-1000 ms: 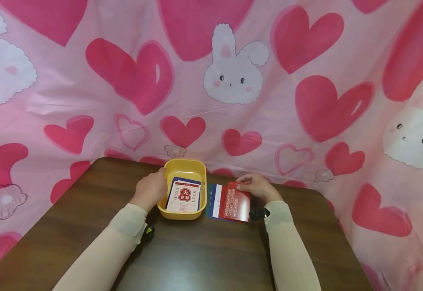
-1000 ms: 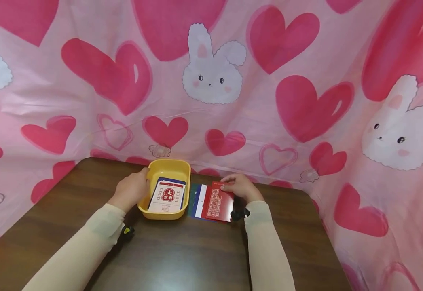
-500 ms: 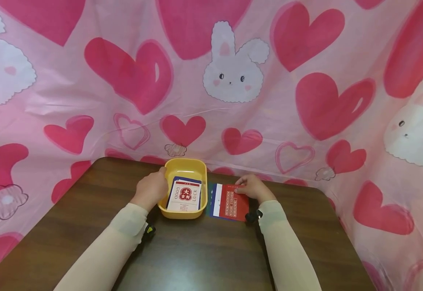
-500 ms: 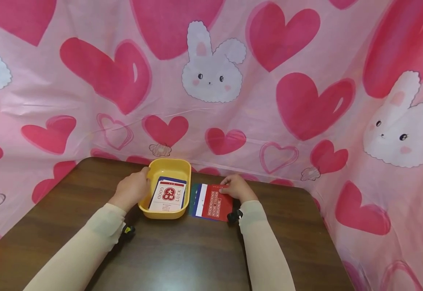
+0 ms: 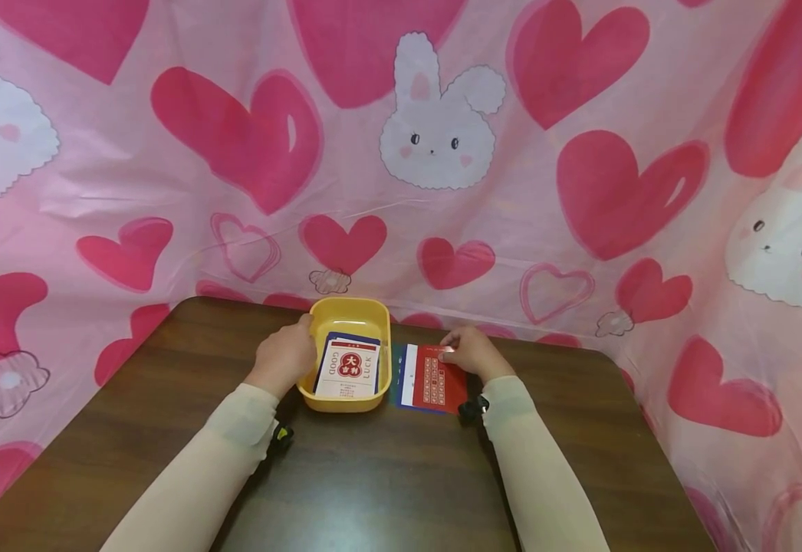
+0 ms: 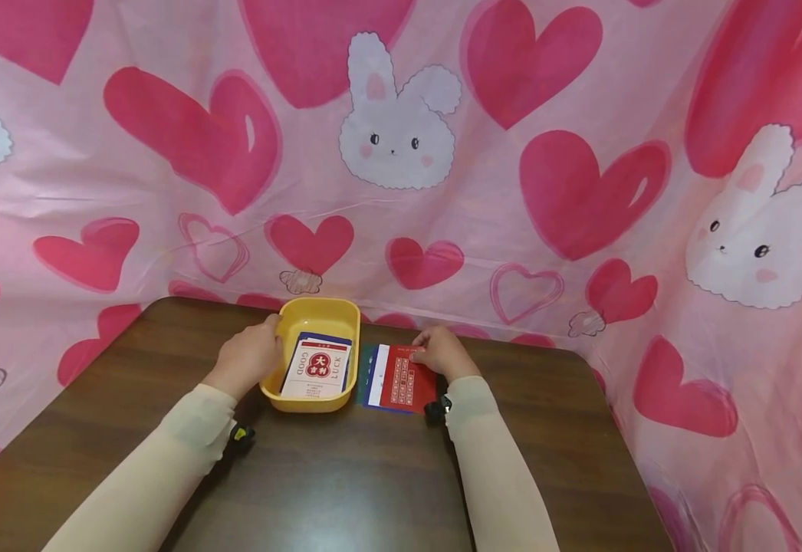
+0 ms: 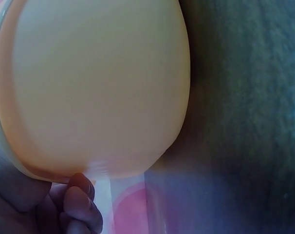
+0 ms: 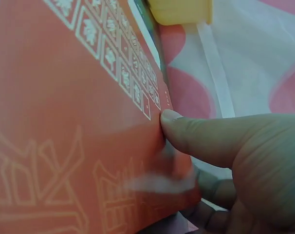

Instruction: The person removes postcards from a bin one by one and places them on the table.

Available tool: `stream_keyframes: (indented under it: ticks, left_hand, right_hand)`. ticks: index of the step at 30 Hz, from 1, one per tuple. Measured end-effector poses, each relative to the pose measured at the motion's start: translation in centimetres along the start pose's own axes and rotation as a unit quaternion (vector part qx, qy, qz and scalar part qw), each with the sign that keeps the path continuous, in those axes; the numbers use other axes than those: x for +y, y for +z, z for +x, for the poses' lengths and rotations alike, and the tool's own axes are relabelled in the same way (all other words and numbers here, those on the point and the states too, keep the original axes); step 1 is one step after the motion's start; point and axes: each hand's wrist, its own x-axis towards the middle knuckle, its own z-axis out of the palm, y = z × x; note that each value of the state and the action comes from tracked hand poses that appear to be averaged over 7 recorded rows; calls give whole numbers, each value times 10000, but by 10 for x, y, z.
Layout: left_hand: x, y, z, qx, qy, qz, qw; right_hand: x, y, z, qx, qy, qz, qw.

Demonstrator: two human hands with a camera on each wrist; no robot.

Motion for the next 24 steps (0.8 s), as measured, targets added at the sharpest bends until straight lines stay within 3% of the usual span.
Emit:
stream_keyframes:
  ticks: [5, 14, 24]
  left_hand:
    - [1, 1, -2, -70, -21, -73, 9999]
    - [-1, 1, -1, 16, 44, -108, 9999]
    - [1, 1, -1, -29, -16, -125, 9999]
  right_hand:
    - [-1, 2, 0, 31, 47, -259, 9996]
    - [-4, 2, 0, 81, 185, -198, 9996]
    - [0, 2, 3, 150, -150, -295, 9993]
